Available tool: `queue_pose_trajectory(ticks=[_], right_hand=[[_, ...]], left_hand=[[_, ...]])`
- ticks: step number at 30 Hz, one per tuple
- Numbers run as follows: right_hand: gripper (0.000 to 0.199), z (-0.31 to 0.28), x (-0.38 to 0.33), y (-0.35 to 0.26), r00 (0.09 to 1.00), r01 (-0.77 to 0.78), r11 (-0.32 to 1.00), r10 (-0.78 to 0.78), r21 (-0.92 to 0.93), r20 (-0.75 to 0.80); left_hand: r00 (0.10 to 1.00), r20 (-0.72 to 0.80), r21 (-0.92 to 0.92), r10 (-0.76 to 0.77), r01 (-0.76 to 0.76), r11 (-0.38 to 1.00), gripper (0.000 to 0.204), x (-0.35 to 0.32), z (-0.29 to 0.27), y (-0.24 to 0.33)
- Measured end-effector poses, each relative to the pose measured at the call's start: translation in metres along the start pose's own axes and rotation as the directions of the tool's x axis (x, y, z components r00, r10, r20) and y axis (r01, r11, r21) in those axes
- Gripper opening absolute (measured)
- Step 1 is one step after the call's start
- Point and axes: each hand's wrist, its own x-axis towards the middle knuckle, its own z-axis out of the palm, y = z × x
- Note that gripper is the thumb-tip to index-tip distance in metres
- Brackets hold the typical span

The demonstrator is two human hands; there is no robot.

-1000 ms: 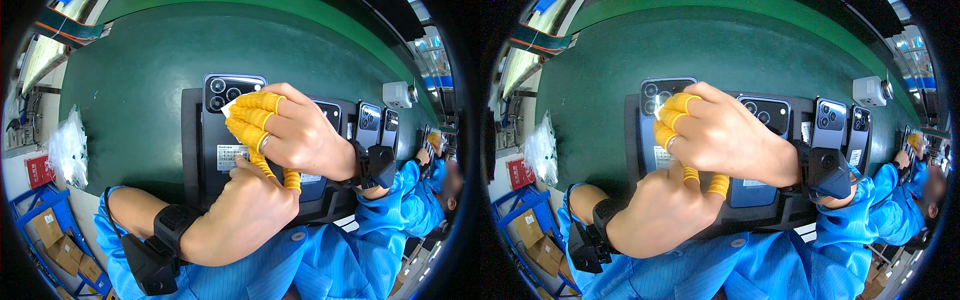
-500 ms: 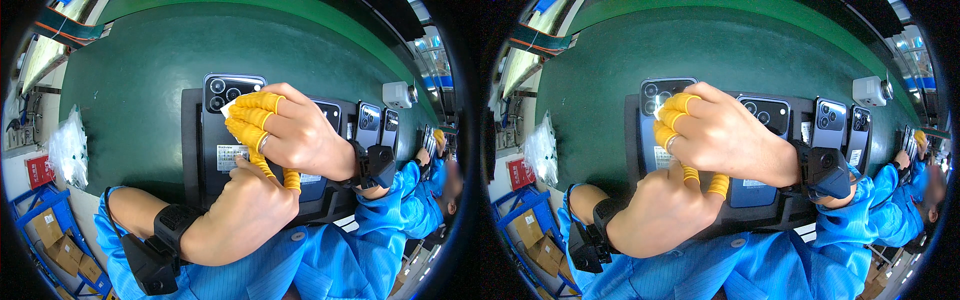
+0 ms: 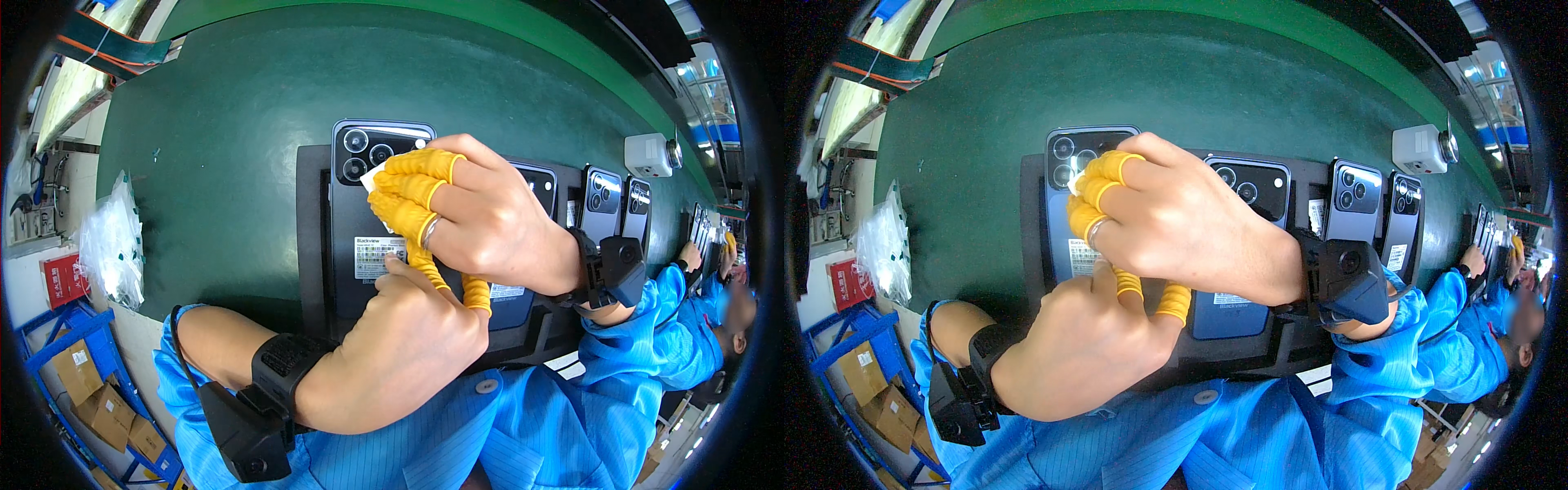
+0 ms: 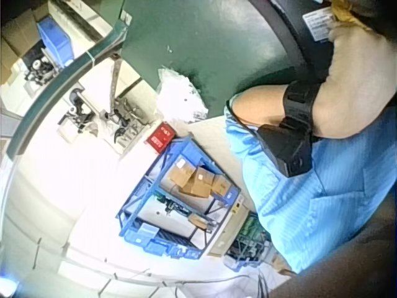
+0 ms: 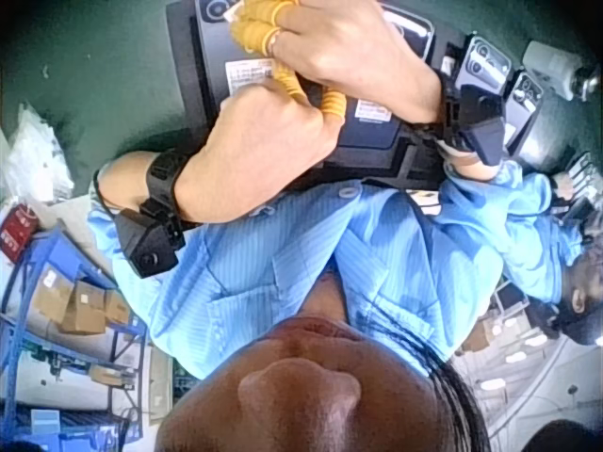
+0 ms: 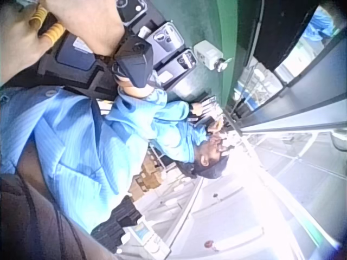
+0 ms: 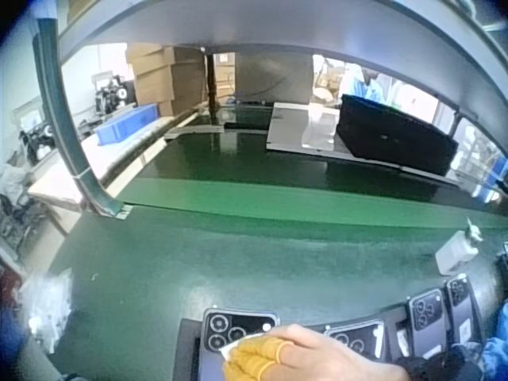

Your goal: Cleaning smartphone camera lenses and backs using a cloth.

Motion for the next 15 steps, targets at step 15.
queue_pose_trajectory(ticks=[15], right_hand=[[0.035, 0.0017, 0.0002, -0.0005, 1.0, -0.006, 1.0, 0.006, -0.014, 0.006]], left_hand=[[0.997, 0.076, -0.02, 0.014, -0.012, 1.0, 0.028, -0.0006, -0.0027, -0.0008]])
